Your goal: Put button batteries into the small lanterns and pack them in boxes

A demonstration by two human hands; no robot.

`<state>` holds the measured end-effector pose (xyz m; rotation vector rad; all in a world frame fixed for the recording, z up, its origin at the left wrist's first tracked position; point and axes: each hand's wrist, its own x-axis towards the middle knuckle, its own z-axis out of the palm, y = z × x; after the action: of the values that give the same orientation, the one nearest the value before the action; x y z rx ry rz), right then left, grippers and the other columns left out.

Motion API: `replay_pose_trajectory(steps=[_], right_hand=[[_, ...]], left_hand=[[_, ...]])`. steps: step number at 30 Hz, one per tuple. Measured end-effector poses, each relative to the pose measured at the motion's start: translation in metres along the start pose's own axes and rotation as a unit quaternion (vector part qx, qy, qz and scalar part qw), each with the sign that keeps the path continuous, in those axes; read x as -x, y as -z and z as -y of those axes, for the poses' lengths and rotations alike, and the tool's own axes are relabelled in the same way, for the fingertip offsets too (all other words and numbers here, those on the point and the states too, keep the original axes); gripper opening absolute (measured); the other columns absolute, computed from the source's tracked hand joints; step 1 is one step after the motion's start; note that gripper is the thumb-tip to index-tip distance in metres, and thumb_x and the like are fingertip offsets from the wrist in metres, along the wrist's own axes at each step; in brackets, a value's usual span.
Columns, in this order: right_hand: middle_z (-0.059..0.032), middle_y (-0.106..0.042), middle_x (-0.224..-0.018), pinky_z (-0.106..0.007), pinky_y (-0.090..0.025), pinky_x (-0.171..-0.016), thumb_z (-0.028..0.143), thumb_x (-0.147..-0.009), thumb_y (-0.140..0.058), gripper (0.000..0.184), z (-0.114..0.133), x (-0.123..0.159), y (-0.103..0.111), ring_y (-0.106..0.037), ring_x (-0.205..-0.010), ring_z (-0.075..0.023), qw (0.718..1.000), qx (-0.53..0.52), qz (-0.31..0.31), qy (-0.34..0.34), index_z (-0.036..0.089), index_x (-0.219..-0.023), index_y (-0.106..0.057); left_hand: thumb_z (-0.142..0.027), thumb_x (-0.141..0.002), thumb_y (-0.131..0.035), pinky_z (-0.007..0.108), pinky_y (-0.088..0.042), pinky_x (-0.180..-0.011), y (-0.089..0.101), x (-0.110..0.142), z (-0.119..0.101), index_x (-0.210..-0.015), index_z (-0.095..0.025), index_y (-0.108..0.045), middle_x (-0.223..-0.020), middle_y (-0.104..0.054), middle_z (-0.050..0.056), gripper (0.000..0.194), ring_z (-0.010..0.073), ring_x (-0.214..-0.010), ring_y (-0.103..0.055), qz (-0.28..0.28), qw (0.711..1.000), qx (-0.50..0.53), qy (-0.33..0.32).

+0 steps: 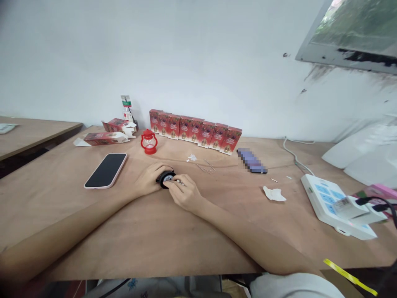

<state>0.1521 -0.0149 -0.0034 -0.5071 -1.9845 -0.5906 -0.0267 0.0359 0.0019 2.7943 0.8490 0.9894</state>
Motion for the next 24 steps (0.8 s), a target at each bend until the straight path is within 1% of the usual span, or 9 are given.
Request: replay_pose_trajectory(steps=[4,6,7,9,12,13,15,19,24], right_hand=[[-0.0076,-0.069,-0.09,-0.031,-0.046,-0.069,0.002,-0.079,-0.051,0.023,0.0,0.003,0.002,-0.057,-0.081,-0.0182,0.999,-0.023,-0.044,-0.013,0.018,-0.097,-0.052],[-0.0064,-0.069,-0.09,-0.031,-0.045,-0.067,0.003,-0.078,-0.049,0.021,-0.001,0.005,0.001,-0.056,-0.078,-0.0179,0.998,-0.037,-0.045,-0.013,0.019,-0.092,-0.051],[-0.0054,-0.068,-0.086,-0.031,-0.044,-0.065,0.004,-0.079,-0.048,0.019,-0.002,0.005,0.0,-0.056,-0.075,-0.0176,0.999,-0.039,-0.025,-0.017,0.02,-0.089,-0.051],[-0.0048,-0.067,-0.077,-0.03,-0.042,-0.063,0.005,-0.08,-0.047,0.017,-0.005,0.007,-0.003,-0.055,-0.074,-0.0183,0.997,-0.035,0.049,-0.037,0.019,-0.086,-0.052],[-0.008,-0.067,-0.079,-0.032,-0.042,-0.067,0.009,-0.083,-0.048,0.016,-0.008,0.009,-0.009,-0.055,-0.084,-0.0219,0.983,-0.018,0.159,-0.085,0.016,-0.094,-0.056],[-0.0092,-0.068,-0.084,-0.033,-0.042,-0.07,0.01,-0.083,-0.049,0.017,-0.009,0.01,-0.011,-0.055,-0.088,-0.0224,0.979,-0.018,0.18,-0.098,0.015,-0.097,-0.056],[-0.009,-0.069,-0.09,-0.033,-0.042,-0.072,0.01,-0.084,-0.051,0.019,-0.011,0.013,-0.015,-0.055,-0.09,-0.022,0.973,-0.031,0.198,-0.111,0.016,-0.101,-0.056],[-0.0063,-0.069,-0.084,-0.033,-0.041,-0.069,0.01,-0.082,-0.056,0.019,-0.013,0.017,-0.017,-0.055,-0.083,-0.0211,0.975,-0.055,0.18,-0.121,0.019,-0.099,-0.055],[-0.0043,-0.065,-0.081,-0.031,-0.044,-0.066,0.011,-0.082,-0.055,0.018,-0.013,0.013,-0.013,-0.055,-0.073,-0.0185,0.966,-0.101,0.202,-0.125,0.018,-0.099,-0.051]], left_hand=[[-0.01,-0.071,-0.056,0.033,-0.048,-0.084,0.001,-0.001,0.0,-0.104,-0.018,-0.052,-0.103,-0.061,0.007,0.035,0.0201,-0.097,-0.059,-0.039,0.998,0.042,0.025],[-0.013,-0.07,-0.06,0.033,-0.049,-0.083,0.001,-0.002,0.003,-0.102,-0.017,-0.053,-0.101,-0.062,0.007,0.033,0.0204,-0.095,-0.06,-0.075,0.994,0.051,0.056],[-0.014,-0.069,-0.062,0.034,-0.049,-0.083,0.001,-0.002,0.004,-0.1,-0.017,-0.053,-0.1,-0.062,0.007,0.032,0.0209,-0.094,-0.06,-0.095,0.992,0.051,0.072],[-0.017,-0.067,-0.066,0.035,-0.05,-0.082,0.0,-0.002,0.008,-0.098,-0.016,-0.054,-0.098,-0.064,0.006,0.033,0.0216,-0.093,-0.061,-0.136,0.985,0.05,0.096],[-0.022,-0.066,-0.07,0.035,-0.051,-0.082,-0.002,-0.003,0.013,-0.099,-0.016,-0.054,-0.1,-0.065,0.006,0.037,0.0218,-0.093,-0.062,-0.176,0.977,0.053,0.105],[-0.023,-0.066,-0.071,0.035,-0.051,-0.081,-0.003,-0.003,0.013,-0.099,-0.017,-0.054,-0.1,-0.065,0.006,0.038,0.0217,-0.093,-0.062,-0.181,0.977,0.055,0.103],[-0.025,-0.067,-0.071,0.034,-0.051,-0.081,-0.003,-0.004,0.013,-0.099,-0.017,-0.053,-0.1,-0.065,0.006,0.037,0.0214,-0.094,-0.062,-0.179,0.977,0.059,0.097],[-0.023,-0.068,-0.069,0.035,-0.051,-0.082,-0.001,-0.004,0.01,-0.099,-0.017,-0.053,-0.1,-0.065,0.006,0.035,0.0207,-0.094,-0.062,-0.166,0.979,0.06,0.098],[-0.019,-0.067,-0.068,0.035,-0.05,-0.082,0.001,-0.004,0.007,-0.097,-0.017,-0.053,-0.097,-0.064,0.005,0.034,0.0208,-0.092,-0.061,-0.139,0.983,0.054,0.106]])
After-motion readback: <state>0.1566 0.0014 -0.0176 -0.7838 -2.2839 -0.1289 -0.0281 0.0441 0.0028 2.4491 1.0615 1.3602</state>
